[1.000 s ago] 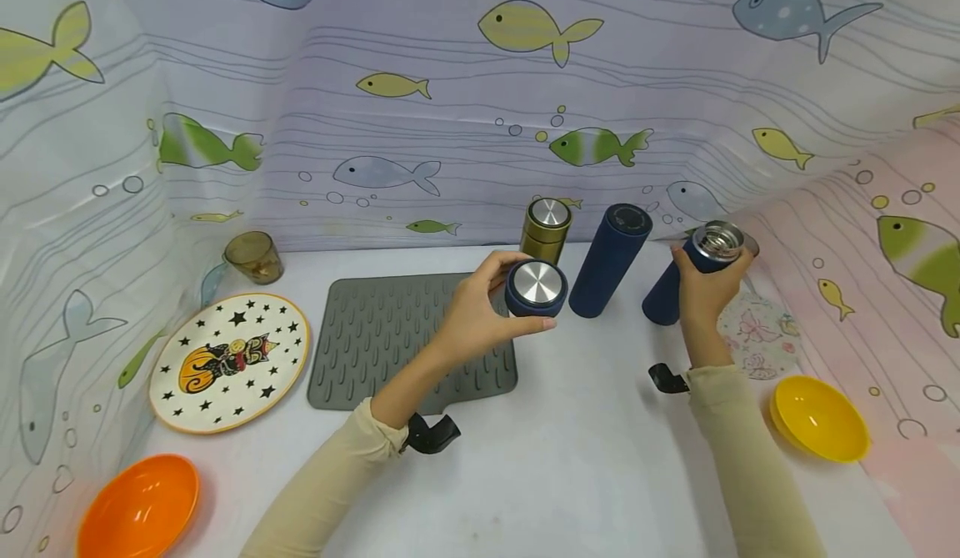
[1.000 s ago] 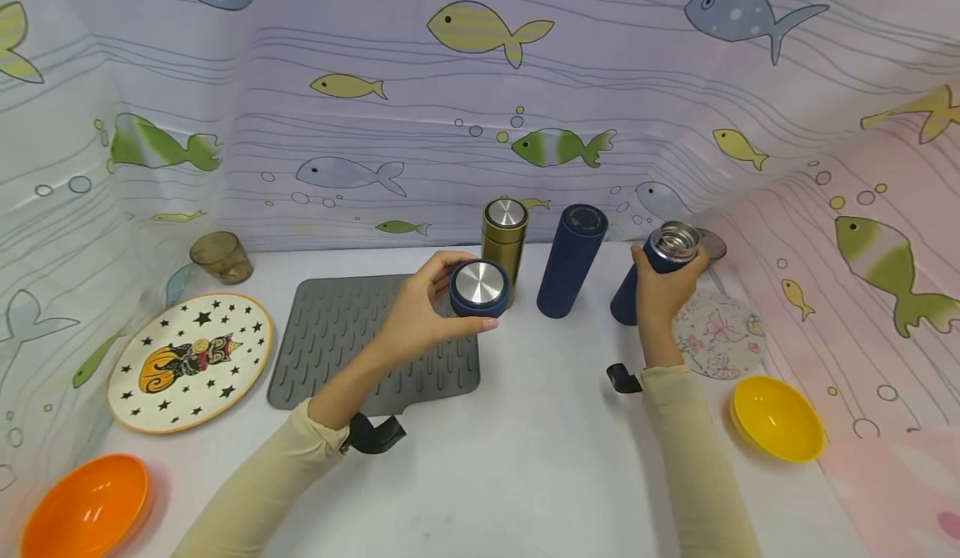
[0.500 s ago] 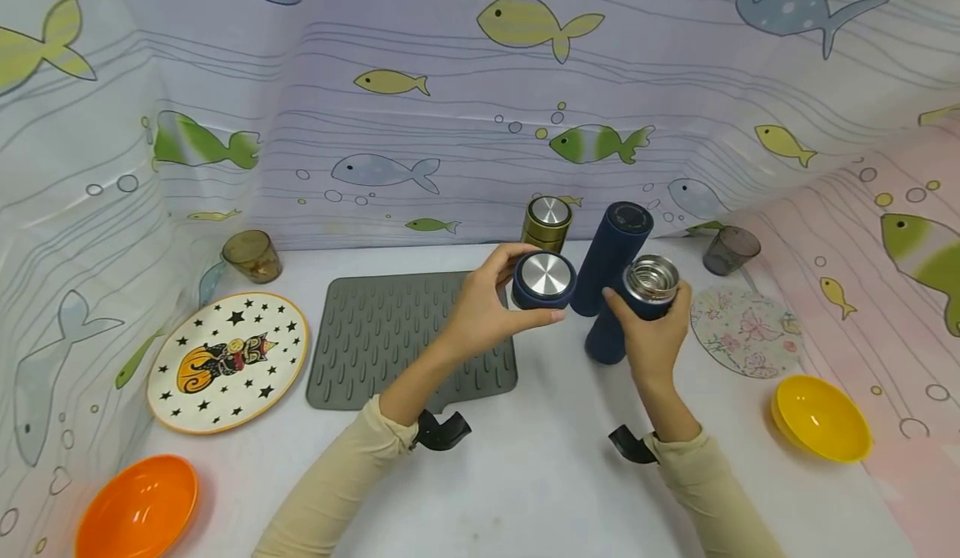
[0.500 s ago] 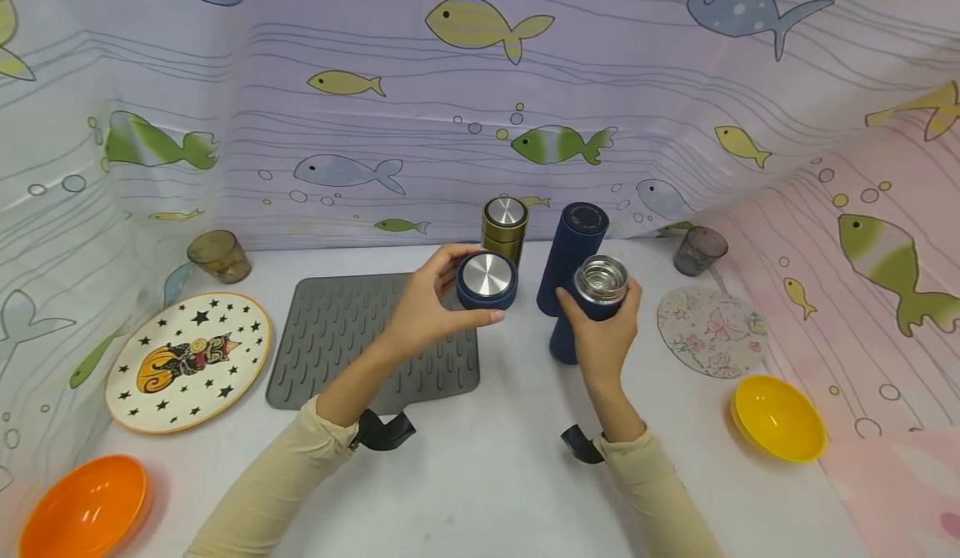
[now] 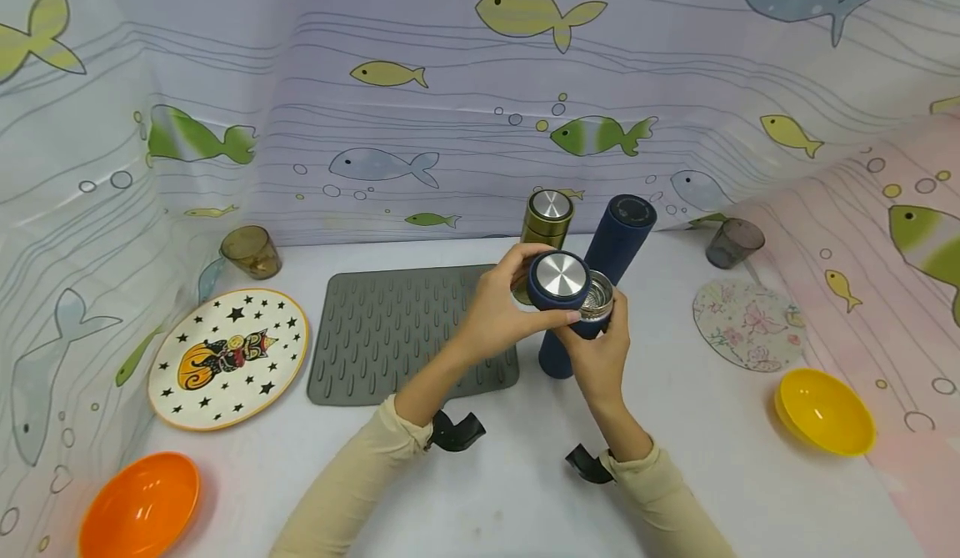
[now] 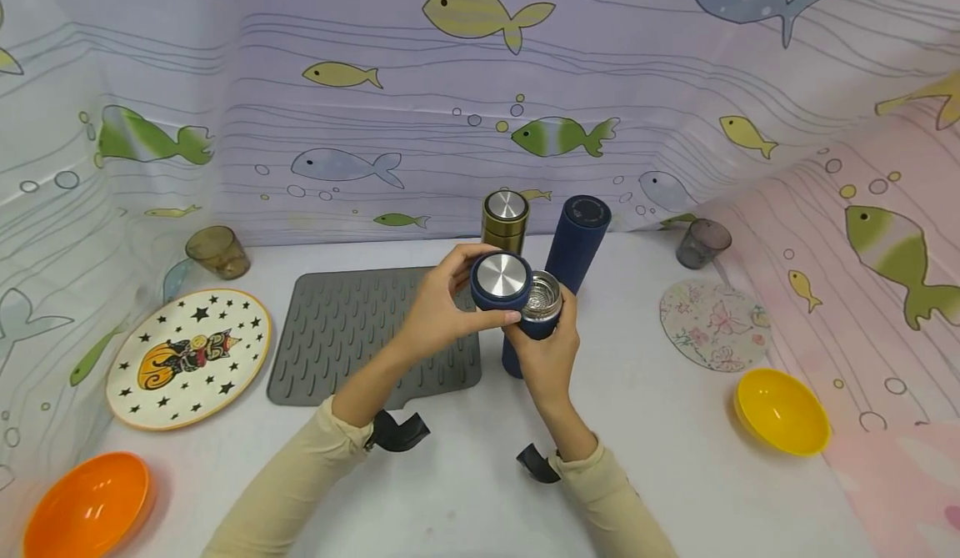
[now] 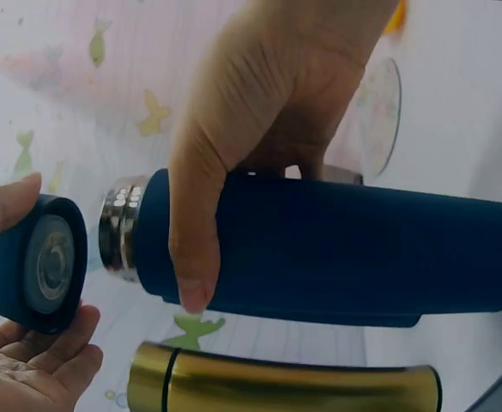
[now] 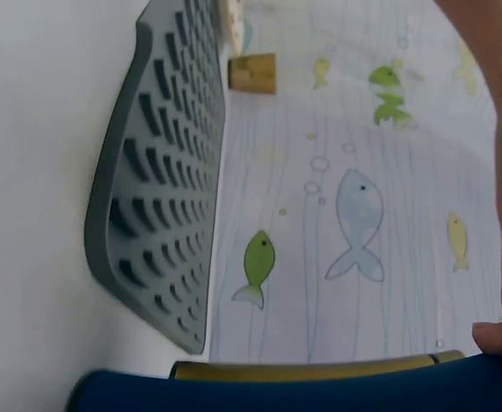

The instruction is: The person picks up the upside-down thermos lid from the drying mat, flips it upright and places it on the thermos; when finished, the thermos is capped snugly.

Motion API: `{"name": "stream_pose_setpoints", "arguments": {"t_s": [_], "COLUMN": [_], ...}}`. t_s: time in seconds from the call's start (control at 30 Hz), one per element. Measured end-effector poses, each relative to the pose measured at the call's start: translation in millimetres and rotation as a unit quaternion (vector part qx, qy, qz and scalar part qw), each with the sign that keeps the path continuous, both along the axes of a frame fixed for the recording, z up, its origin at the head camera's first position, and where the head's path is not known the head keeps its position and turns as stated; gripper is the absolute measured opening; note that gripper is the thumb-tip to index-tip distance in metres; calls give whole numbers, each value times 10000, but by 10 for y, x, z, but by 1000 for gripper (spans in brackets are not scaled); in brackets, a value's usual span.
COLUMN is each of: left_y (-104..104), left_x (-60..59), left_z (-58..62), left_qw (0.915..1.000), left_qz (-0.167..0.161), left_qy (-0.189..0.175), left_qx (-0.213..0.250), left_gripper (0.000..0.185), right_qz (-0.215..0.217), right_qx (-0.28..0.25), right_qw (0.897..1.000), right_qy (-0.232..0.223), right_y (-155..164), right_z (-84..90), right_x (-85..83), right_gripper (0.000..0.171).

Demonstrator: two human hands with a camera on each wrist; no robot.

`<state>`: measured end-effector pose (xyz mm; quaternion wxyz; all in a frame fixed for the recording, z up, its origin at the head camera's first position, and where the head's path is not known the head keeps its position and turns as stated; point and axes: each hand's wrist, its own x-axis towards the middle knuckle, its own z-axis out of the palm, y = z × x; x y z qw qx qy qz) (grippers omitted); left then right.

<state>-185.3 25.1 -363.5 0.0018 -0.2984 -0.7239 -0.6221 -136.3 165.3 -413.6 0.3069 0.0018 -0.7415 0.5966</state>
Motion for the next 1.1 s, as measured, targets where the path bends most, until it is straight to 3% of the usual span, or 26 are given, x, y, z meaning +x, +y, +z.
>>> {"name": "stream_pose_setpoints", "arguments": {"t_s": [0.13, 0.4, 0.77, 0.93, 1.1], "left_y": [123, 356, 396, 407, 475], "left_x": [-25, -52, -101, -112, -122], "left_z": [-12, -108, -225, -275, -287], "left_qw": [9998, 9989, 9989, 9988, 9983], "left_qz": [-172, -98, -158, -255, -8], "left_qy": [-84, 107, 156, -51, 24], "left_qx": [-26, -439, -423, -423, -587], "left_gripper": [72, 74, 75, 77, 90], "right_qz": [-84, -184, -45, -79, -61], "right_qx": [38, 220, 520, 576, 505], "right_qw": [9999, 9995, 9986, 9983, 9987], "right_qy": [-42, -143, -28, -14, 4], "right_y": [23, 54, 96, 102, 104], "right_z": [-38, -74, -83, -79, -83], "right_x": [8, 38, 51, 54, 54], "right_gripper": [65, 63, 65, 65, 58]}}
